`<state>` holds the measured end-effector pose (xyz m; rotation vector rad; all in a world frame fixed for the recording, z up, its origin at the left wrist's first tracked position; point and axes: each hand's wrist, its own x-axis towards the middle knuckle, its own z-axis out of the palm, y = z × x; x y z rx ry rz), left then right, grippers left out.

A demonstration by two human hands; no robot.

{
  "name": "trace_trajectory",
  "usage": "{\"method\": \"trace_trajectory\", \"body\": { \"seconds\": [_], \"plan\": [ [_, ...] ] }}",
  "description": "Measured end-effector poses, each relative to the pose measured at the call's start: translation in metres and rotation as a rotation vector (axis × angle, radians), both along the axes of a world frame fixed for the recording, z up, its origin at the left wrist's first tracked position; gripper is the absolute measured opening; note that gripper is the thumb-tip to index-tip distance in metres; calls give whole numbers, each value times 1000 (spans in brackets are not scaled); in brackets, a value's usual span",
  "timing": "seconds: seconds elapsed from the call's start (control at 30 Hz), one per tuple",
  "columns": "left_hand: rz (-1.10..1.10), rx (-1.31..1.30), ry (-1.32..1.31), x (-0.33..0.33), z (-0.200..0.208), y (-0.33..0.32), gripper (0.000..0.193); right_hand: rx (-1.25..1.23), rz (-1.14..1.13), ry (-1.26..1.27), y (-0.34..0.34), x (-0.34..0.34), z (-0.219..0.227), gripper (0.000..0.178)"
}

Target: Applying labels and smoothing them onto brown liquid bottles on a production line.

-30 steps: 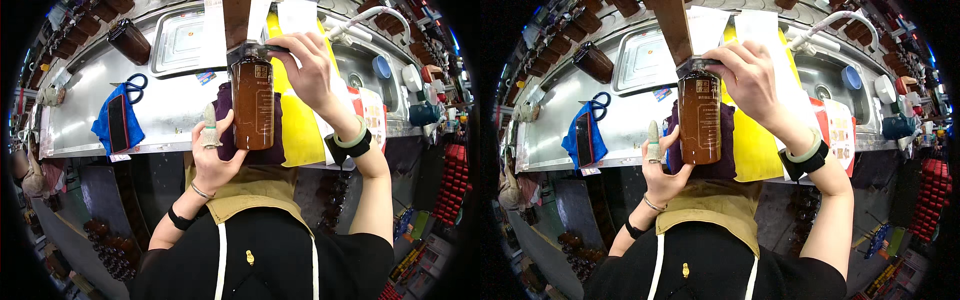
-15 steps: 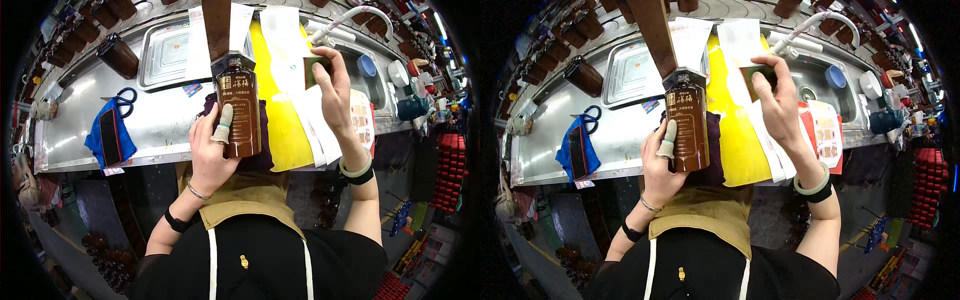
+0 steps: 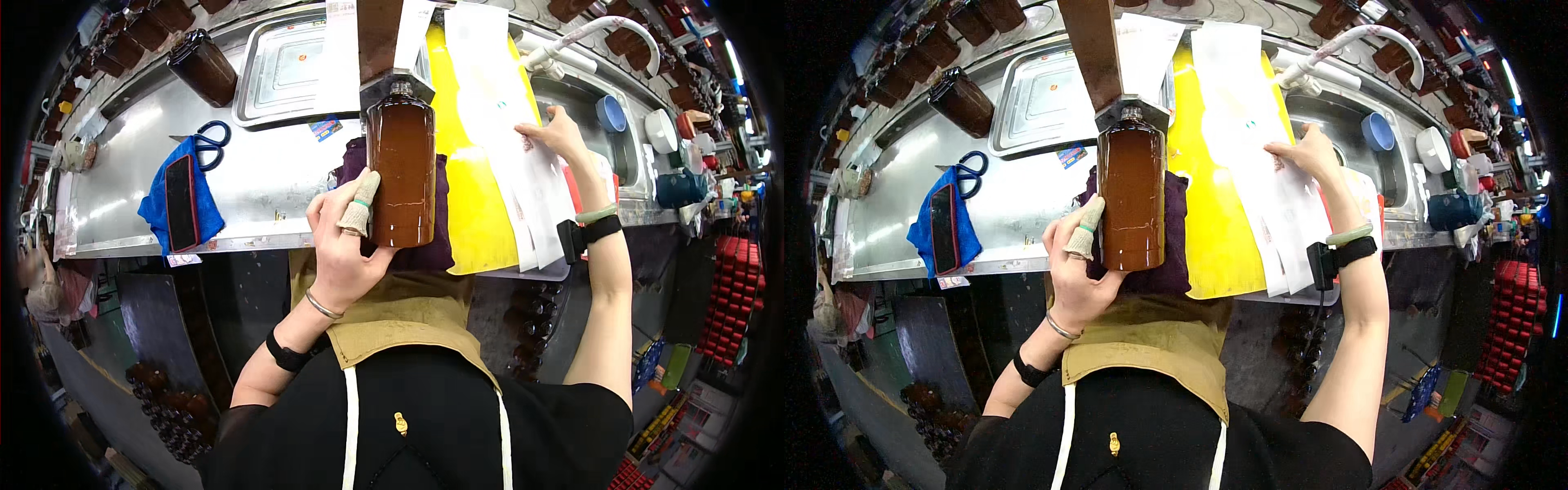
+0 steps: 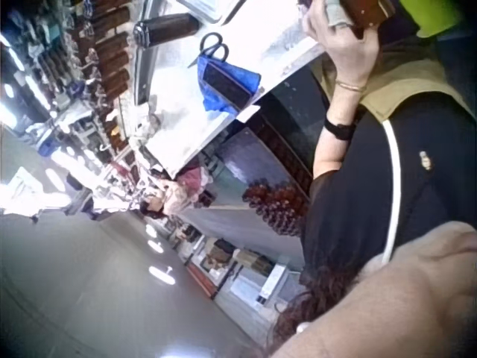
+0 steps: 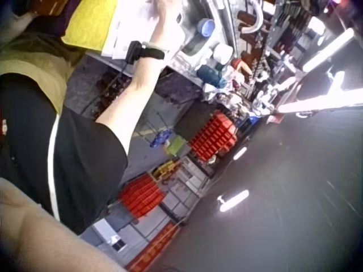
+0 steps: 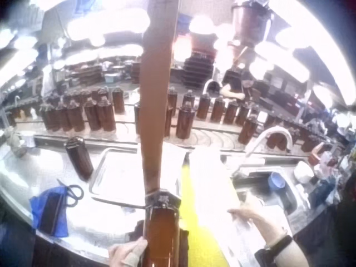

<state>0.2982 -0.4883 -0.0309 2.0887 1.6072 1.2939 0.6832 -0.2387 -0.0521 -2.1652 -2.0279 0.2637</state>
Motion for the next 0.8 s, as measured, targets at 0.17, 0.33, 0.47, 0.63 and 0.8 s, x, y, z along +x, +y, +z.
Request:
{"method": "trace_trajectory", "body": {
  "seconds": [0.17, 0.33, 0.47, 0.63, 0.8],
  "plan": [
    [0, -39, -49, 0, 4, 0, 86, -397, -25, 358, 6, 6, 27, 58],
    [-23, -35, -71, 0, 3, 3, 86, -277, -25, 256, 25, 38, 8, 26],
    [-56, -106, -49, -6, -5, -1, 90, -27, 37, 97, -11, -4, 52, 23],
    [-106, -159, -83, -9, -12, -1, 91, -111, 209, 554, -64, -58, 102, 23],
    [-116, -242, -185, -9, -14, -3, 92, -192, 479, 747, -112, -124, 153, 25]
  ]
}}
